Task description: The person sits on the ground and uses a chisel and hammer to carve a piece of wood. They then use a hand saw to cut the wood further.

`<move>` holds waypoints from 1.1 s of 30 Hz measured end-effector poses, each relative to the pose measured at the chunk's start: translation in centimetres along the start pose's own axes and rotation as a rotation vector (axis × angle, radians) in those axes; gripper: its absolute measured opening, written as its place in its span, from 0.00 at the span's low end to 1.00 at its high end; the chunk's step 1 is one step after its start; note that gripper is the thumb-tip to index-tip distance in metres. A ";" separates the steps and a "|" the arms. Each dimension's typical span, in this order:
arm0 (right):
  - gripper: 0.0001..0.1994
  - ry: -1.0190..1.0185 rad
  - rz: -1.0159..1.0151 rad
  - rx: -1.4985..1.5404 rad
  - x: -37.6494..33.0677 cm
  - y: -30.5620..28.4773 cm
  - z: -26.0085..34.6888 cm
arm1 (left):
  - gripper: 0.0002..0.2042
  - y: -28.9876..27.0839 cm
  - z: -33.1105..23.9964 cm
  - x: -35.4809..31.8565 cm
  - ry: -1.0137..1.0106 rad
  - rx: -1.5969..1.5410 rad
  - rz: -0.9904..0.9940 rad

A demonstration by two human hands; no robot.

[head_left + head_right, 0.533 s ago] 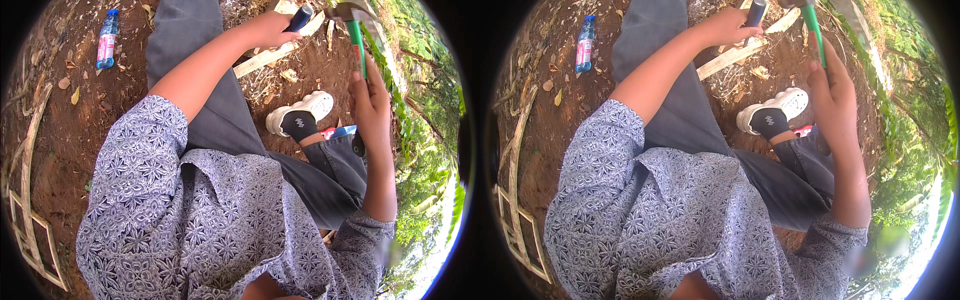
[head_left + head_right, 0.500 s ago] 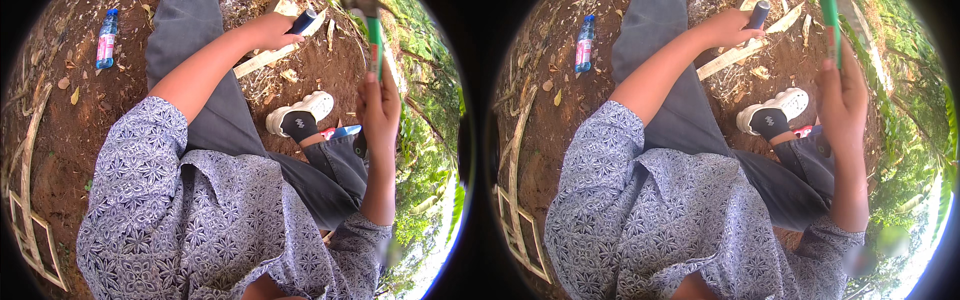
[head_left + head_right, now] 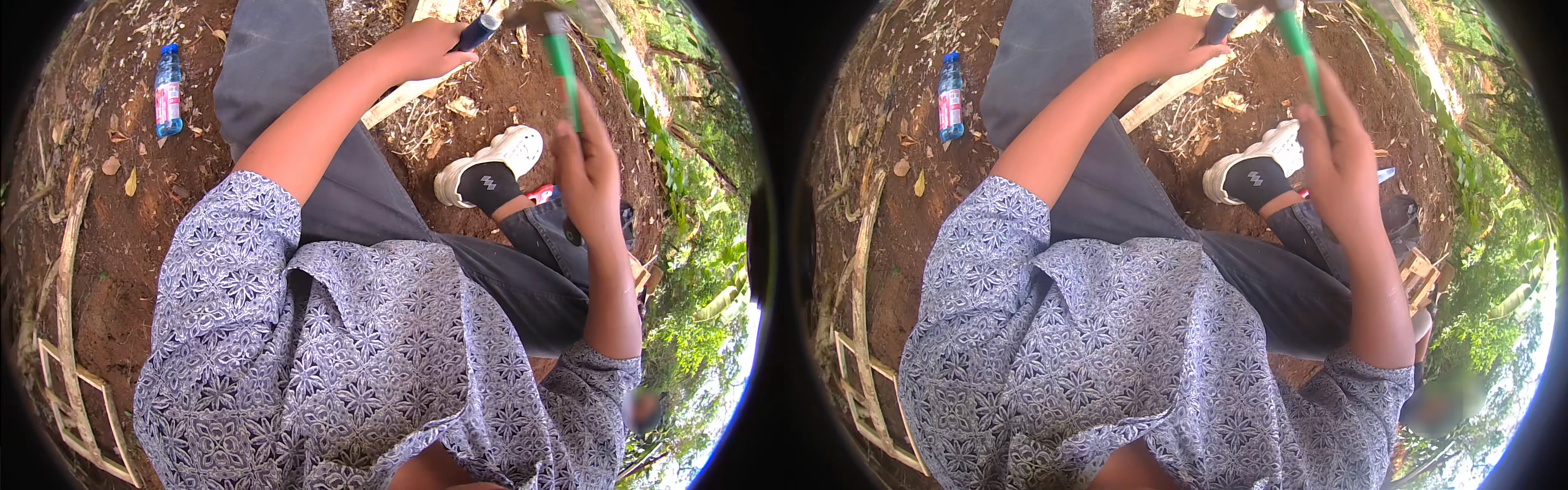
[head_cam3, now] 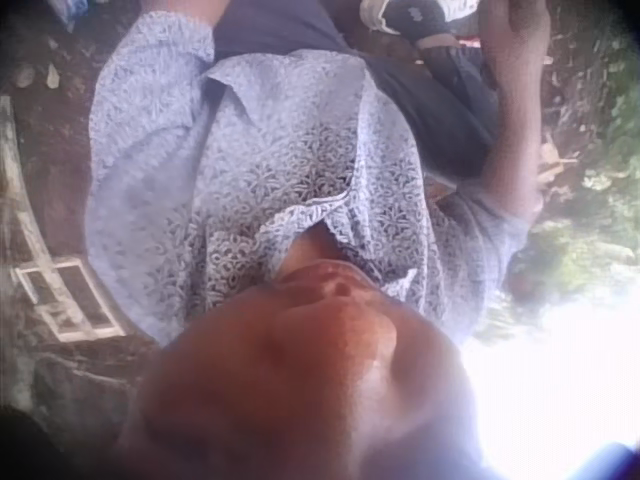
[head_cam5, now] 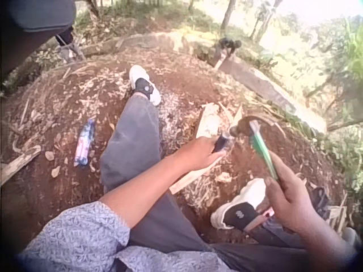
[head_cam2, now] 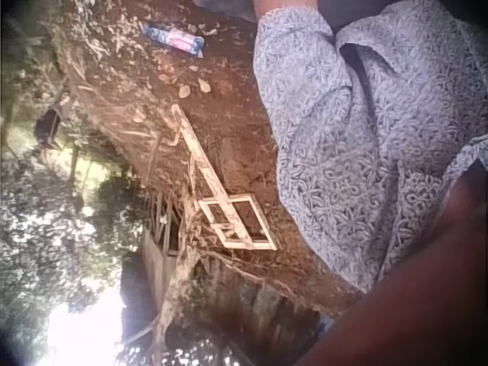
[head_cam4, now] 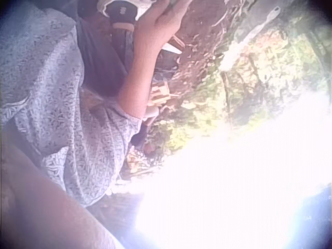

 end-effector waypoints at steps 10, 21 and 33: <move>0.26 0.003 0.080 -0.194 -1.2 0.0 -1.0 | 0.18 0.5 -1.6 1.1 0.043 0.118 0.051; 0.26 0.214 -0.054 0.218 -5.0 -0.4 -1.0 | 0.16 1.0 -3.1 1.7 0.144 0.139 0.124; 0.29 0.267 -0.168 0.346 -6.8 -3.1 -0.5 | 0.17 2.7 -4.1 4.0 0.116 0.277 0.264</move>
Point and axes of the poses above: each hand's wrist, its own x-axis towards the middle knuckle, its own y-axis out of the palm, z = x × y, the point moved 2 cm from there along x, towards the middle knuckle, and after that the axes turned 1 degree about -x, right-handed, at the moved point
